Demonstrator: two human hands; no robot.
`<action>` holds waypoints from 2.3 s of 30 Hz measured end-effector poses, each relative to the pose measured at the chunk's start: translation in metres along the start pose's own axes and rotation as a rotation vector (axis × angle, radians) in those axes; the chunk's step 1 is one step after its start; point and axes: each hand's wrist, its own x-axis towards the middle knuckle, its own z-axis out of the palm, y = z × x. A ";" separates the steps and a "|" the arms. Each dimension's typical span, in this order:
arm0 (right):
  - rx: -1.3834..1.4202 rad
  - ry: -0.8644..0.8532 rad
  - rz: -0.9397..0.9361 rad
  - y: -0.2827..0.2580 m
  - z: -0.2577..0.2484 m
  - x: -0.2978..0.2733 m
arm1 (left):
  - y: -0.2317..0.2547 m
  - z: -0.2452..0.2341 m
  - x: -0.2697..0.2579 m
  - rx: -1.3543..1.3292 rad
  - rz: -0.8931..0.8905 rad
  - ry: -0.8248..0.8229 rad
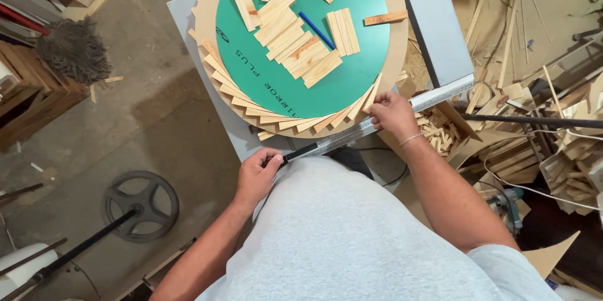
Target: Arranging small wooden slats in a radial pattern around a circular base to create a frame
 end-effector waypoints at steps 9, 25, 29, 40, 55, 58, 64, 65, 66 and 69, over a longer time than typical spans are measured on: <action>0.064 -0.011 -0.055 0.007 0.002 0.004 | -0.006 0.000 0.004 -0.006 -0.033 -0.005; -0.303 0.063 -0.209 -0.021 0.003 -0.036 | -0.011 0.002 0.003 -0.008 -0.028 0.036; -0.299 0.112 -0.398 0.008 0.005 -0.017 | -0.014 0.004 0.003 0.009 -0.048 0.030; -0.260 0.149 -0.553 0.039 0.003 0.006 | -0.009 0.005 0.011 0.007 -0.037 0.028; -0.312 0.184 -0.349 0.016 -0.001 -0.008 | -0.015 0.003 0.011 0.020 -0.048 0.054; -0.332 0.192 -0.345 0.003 -0.004 -0.015 | -0.017 0.002 0.011 0.025 -0.051 0.061; -0.580 0.283 -1.025 -0.017 0.009 0.016 | -0.021 0.001 0.010 0.030 -0.069 0.102; -0.728 0.307 -1.174 -0.022 0.016 0.028 | -0.023 0.000 0.012 0.054 -0.058 0.144; -0.879 0.333 -1.318 -0.025 0.023 0.038 | -0.025 0.000 0.014 0.077 -0.047 0.184; -1.055 0.313 -1.352 -0.047 0.045 0.057 | -0.056 -0.008 0.032 0.084 -0.037 0.305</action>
